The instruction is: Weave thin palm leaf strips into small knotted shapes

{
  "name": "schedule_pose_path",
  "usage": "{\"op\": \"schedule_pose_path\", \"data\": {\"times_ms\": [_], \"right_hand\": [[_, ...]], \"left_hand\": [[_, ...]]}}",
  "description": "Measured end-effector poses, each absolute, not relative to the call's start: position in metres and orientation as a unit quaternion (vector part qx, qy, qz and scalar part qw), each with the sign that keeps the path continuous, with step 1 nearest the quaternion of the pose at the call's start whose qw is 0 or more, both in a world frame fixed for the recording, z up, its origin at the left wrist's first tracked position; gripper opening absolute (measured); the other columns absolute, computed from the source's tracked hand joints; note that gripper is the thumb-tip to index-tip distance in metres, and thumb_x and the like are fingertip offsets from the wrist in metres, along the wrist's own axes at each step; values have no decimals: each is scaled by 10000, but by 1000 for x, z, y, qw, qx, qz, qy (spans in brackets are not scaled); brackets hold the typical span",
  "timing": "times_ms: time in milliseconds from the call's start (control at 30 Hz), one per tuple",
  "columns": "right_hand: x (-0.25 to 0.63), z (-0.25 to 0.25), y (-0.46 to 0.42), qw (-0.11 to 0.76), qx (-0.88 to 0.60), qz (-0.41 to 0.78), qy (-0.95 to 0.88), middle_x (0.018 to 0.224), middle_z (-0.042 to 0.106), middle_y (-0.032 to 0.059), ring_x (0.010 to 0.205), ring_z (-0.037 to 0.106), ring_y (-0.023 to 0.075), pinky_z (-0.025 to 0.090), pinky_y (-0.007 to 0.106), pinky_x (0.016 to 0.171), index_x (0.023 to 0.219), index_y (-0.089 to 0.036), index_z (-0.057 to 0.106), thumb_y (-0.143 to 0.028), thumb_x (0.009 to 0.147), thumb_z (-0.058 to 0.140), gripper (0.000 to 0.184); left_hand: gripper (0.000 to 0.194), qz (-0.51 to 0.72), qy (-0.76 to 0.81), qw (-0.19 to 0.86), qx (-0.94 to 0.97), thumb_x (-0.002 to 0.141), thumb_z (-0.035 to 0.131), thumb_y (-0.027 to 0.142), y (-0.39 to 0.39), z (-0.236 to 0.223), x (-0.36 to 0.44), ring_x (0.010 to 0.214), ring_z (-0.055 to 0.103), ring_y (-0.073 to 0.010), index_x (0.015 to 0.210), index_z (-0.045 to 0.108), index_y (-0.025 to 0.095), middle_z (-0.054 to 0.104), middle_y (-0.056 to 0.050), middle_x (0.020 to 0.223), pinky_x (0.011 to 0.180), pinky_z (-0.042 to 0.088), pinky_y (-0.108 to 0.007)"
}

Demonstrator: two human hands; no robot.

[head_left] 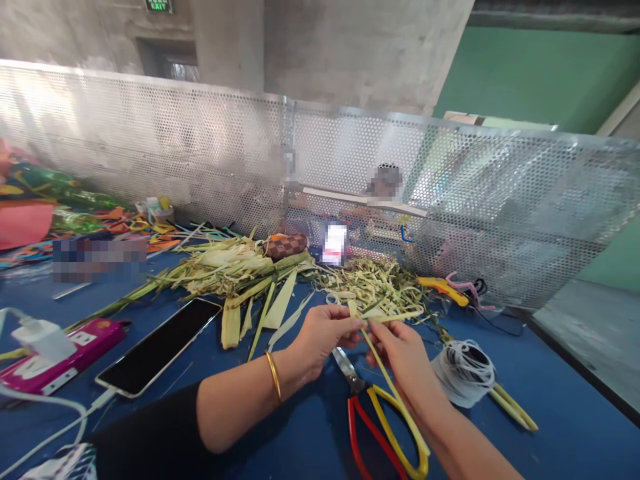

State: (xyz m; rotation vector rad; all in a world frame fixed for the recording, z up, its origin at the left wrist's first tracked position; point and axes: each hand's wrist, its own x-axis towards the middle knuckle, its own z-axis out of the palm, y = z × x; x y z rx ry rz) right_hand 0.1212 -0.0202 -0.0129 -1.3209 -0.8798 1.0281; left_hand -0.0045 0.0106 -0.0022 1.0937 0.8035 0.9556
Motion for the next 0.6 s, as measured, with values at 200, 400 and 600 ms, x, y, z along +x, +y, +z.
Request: {"op": "schedule_pose_path", "data": {"times_ms": [200,400,600], "right_hand": [[122,-18,-24,536,-555,408,-488,780,659,34,432,549,123,465,271,440,821,-187,555,-473,763,577,293],[127,-14,-30,379,-442,71,-810,922,673,60,828,634,190,487,303,736,967,-221,627,-210,898,419,219],[133,0,-32,399,-421,-135,-803,894,655,74,869,601,209,442,362,799,834,-217,621,-183,892,446,187]], "left_hand": [[107,473,391,661,432,653,668,183,20,0,-9,518,543,-89,608,580,141,552,11,553,465,417,-181],[171,485,379,644,455,581,718,213,25,-3,-10,457,450,-64,557,566,139,491,39,506,416,355,-178],[103,432,348,664,501,586,665,198,13,-2,-6,478,460,-66,540,602,131,528,24,528,446,361,-188]]}}
